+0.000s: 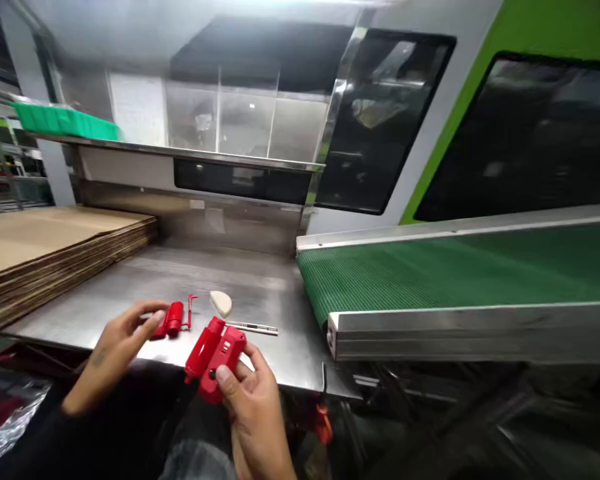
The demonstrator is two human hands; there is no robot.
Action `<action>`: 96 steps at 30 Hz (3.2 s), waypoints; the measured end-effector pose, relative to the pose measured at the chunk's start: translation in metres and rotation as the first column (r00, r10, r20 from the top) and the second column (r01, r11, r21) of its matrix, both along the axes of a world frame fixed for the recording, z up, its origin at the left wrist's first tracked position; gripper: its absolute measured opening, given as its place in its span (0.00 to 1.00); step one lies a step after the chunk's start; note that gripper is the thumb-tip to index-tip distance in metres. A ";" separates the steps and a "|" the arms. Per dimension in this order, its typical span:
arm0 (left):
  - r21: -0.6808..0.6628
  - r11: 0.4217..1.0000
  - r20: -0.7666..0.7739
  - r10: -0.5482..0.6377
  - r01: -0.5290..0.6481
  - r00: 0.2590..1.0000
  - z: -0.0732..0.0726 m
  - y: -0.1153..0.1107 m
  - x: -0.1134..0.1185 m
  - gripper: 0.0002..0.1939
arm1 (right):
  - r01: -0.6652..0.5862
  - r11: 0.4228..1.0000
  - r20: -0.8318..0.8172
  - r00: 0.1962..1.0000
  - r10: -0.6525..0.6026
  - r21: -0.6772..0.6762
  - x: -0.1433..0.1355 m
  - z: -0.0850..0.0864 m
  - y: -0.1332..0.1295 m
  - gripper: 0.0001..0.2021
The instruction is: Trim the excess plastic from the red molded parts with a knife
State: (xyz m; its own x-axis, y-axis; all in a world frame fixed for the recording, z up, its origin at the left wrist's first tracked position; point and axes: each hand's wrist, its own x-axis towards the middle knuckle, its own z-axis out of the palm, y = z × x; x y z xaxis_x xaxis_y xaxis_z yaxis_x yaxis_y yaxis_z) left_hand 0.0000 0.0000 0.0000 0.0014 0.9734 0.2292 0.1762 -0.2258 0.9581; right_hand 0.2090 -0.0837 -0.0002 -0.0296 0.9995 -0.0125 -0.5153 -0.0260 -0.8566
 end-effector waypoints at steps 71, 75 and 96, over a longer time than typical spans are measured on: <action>-0.172 0.647 0.985 0.094 0.743 0.146 -0.026 -0.066 0.031 0.05 | -0.018 0.999 -0.117 0.993 0.012 -0.047 -0.027 0.002 -0.035 0.33; -0.160 0.652 0.986 0.070 0.742 0.151 -0.037 -0.067 0.031 0.08 | -0.076 0.997 -0.122 0.990 0.074 -0.019 -0.029 -0.001 -0.035 0.33; -0.354 0.744 0.749 -0.138 0.567 0.648 -0.054 -0.077 0.028 0.26 | -0.173 0.985 0.690 0.716 0.106 0.029 -0.006 -0.024 0.041 0.22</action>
State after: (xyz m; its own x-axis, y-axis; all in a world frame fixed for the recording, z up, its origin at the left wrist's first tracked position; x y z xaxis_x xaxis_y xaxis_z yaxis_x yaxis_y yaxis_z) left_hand 0.0282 -0.0771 -0.0540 0.4363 0.8737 -0.2150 -0.5004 0.4342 0.7490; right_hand 0.2031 -0.0425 -0.0246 -0.1857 0.9826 -0.0009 0.2150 0.0398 -0.9758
